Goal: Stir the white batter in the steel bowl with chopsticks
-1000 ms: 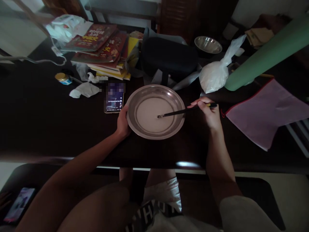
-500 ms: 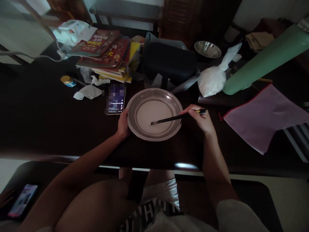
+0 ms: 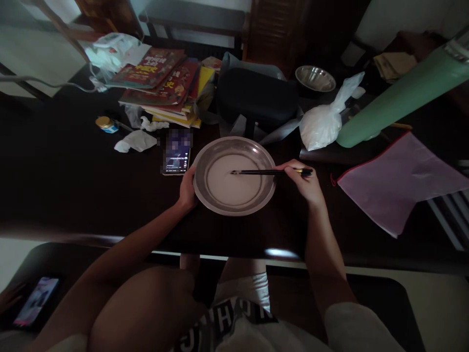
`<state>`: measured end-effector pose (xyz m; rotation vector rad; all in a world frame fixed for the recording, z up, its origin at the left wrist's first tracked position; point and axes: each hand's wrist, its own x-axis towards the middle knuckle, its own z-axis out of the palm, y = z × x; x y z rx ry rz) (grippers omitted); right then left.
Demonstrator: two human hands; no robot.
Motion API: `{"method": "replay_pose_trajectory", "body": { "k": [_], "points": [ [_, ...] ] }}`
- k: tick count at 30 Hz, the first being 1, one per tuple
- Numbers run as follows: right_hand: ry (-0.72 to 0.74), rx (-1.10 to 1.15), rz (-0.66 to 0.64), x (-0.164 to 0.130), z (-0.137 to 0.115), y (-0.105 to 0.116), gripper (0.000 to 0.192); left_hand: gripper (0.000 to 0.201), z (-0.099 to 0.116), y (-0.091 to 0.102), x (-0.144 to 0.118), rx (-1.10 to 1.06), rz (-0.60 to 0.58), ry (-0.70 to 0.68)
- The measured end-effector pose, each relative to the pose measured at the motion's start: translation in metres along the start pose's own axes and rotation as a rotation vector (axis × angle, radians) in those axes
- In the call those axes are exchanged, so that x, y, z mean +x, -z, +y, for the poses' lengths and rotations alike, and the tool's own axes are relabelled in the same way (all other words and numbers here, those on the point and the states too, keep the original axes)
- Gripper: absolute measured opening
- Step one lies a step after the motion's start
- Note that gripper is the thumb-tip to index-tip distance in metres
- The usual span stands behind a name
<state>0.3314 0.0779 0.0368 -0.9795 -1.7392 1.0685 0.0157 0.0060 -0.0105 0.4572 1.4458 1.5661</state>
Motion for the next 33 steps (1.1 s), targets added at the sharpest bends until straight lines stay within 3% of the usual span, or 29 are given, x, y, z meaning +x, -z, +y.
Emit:
{"method": "replay_pose_trajectory", "body": {
  "k": [3,9,14,19,24,29,33],
  "points": [
    [-0.001,0.033,0.107,0.000,0.002,0.004,0.026,0.027,-0.003,0.002,0.002,-0.018,-0.014,-0.018],
    [-0.018,0.020,-0.076,0.001,0.001,-0.001,0.028,0.025,-0.001,-0.001,0.000,-0.070,-0.060,0.010],
    [-0.015,0.052,0.100,0.000,0.000,0.003,0.027,0.020,0.002,-0.003,-0.002,-0.098,-0.087,-0.018],
    [-0.021,0.014,-0.068,0.000,0.000,0.000,0.028,0.022,0.002,-0.004,-0.002,-0.105,-0.082,-0.012],
    [-0.003,0.063,0.097,0.000,0.002,0.004,0.024,0.021,0.006,-0.006,-0.004,-0.121,-0.071,0.030],
    [-0.012,0.055,-0.086,0.000,0.001,0.000,0.023,0.018,0.009,-0.007,-0.006,-0.128,-0.066,0.032],
    [-0.005,0.036,0.054,0.000,0.003,0.003,0.023,0.015,0.008,-0.007,-0.005,-0.124,-0.067,0.024]
  ]
}}
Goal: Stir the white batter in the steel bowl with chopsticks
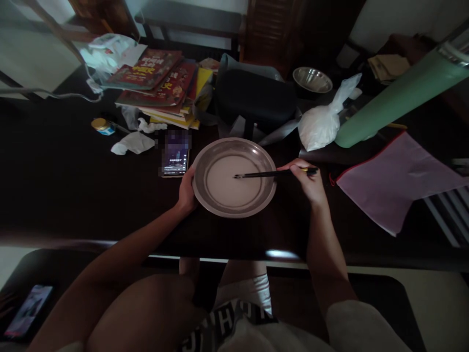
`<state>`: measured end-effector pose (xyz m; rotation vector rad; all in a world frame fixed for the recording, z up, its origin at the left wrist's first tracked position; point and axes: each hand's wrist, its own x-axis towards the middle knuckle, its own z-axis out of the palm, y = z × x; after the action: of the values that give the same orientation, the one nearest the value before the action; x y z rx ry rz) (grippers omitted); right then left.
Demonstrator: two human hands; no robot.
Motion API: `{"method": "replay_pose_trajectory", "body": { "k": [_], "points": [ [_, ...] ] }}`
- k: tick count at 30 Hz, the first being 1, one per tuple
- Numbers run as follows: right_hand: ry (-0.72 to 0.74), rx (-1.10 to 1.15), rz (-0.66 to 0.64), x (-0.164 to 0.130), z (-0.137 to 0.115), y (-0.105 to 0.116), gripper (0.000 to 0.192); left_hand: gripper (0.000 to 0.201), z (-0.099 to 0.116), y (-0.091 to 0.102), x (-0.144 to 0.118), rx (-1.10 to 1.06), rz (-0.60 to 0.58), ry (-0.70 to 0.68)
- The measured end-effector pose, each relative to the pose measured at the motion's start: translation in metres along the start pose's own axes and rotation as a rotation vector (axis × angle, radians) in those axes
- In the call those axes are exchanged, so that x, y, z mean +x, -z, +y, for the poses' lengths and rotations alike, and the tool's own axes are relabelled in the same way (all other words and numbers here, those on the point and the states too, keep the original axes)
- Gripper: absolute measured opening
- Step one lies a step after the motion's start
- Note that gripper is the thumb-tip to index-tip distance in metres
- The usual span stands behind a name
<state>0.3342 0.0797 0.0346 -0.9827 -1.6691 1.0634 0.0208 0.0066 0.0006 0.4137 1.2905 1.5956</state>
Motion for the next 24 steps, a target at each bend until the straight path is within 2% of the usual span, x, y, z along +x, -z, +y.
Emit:
{"method": "replay_pose_trajectory", "body": {
  "k": [2,3,6,8,13,18,20,22,24],
  "points": [
    [-0.005,0.033,0.064,0.000,0.002,0.002,0.025,0.016,-0.001,0.001,0.000,0.002,-0.011,0.003],
    [-0.009,0.048,0.053,0.000,0.002,0.002,0.026,0.017,-0.002,0.002,0.001,0.001,-0.013,0.001],
    [-0.011,0.025,-0.075,0.000,0.003,-0.001,0.026,0.019,-0.005,0.005,0.002,-0.004,-0.010,-0.006],
    [-0.003,-0.020,-0.094,0.000,0.003,-0.004,0.026,0.019,-0.007,0.007,0.004,0.008,0.000,-0.004],
    [-0.011,0.036,0.120,-0.001,0.004,-0.005,0.029,0.024,-0.009,0.011,0.006,0.050,-0.045,-0.050],
    [0.005,-0.029,-0.003,0.000,0.006,-0.005,0.030,0.025,-0.008,0.011,0.005,0.045,-0.107,-0.078],
    [0.021,-0.046,0.062,0.000,0.008,-0.004,0.027,0.027,-0.010,0.012,0.006,0.053,-0.101,-0.094],
    [0.034,0.028,0.169,0.001,0.009,-0.003,0.029,0.028,-0.012,0.013,0.007,0.071,-0.091,-0.103],
    [0.035,0.058,0.138,0.001,0.010,-0.004,0.028,0.029,-0.016,0.014,0.008,0.088,-0.089,-0.107]
  ]
}}
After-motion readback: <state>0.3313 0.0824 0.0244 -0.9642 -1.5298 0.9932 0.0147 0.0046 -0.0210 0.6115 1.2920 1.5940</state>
